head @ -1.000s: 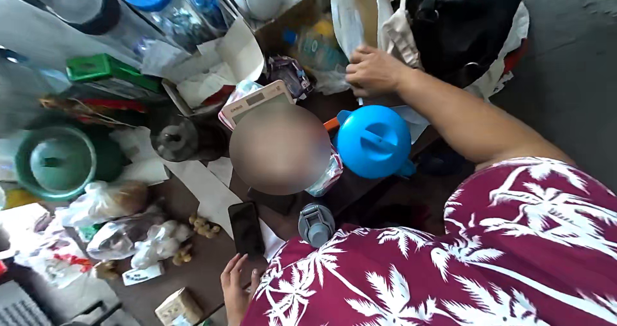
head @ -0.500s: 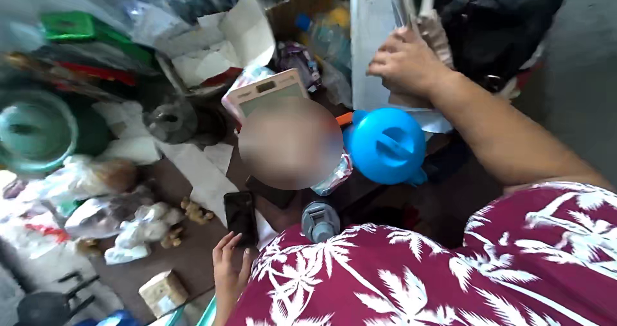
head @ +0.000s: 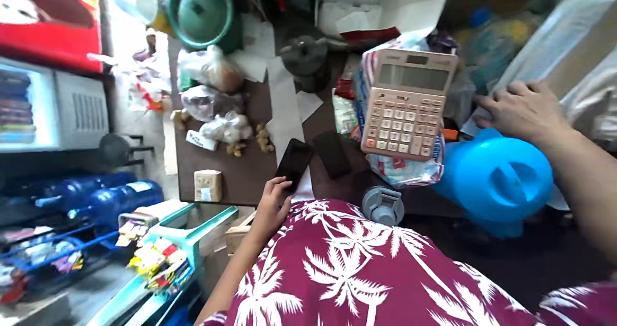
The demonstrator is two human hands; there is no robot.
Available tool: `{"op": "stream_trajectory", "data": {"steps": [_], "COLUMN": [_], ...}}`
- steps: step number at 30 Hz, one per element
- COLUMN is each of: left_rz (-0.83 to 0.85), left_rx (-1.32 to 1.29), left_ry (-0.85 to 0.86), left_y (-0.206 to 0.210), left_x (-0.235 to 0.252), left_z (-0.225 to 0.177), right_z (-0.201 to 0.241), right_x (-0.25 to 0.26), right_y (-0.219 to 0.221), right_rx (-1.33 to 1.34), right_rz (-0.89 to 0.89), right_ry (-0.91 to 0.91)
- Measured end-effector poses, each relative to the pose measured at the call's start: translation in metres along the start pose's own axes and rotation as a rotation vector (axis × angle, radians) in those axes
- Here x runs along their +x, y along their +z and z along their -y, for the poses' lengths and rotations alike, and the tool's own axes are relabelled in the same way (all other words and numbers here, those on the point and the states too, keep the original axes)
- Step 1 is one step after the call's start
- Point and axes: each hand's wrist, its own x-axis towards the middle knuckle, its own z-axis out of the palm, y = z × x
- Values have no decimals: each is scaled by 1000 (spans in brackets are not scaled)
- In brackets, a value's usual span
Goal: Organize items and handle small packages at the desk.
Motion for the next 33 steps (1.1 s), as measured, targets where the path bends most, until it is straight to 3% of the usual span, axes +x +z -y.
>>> {"op": "stream_trajectory", "data": {"steps": [4,9,12,20,24,33], "left_rz": [-15,-23,-9,60,44,62], "left_rx": [26,19,24,18,31,64], "left_ry": [16,-39,-44,42,122,143], "left_y": [-2,-6,-1,0,-2,2], "left_x": [-2,-11,-6,7,12,13], "left_z": [1,2,-1,-4,0,9], "right_z": [10,16,22,-9,-18,-31], "right_x": [13,-10,-22,-58,-90,-97], "right_y": [-2,-25,-44,-76,-97,-86], "right_rx": [11,56,17,151,163,201], "right_rz": [-14,-71,0,-52,-99,-173], "right_ry": [50,196,348,396,591,674]}}
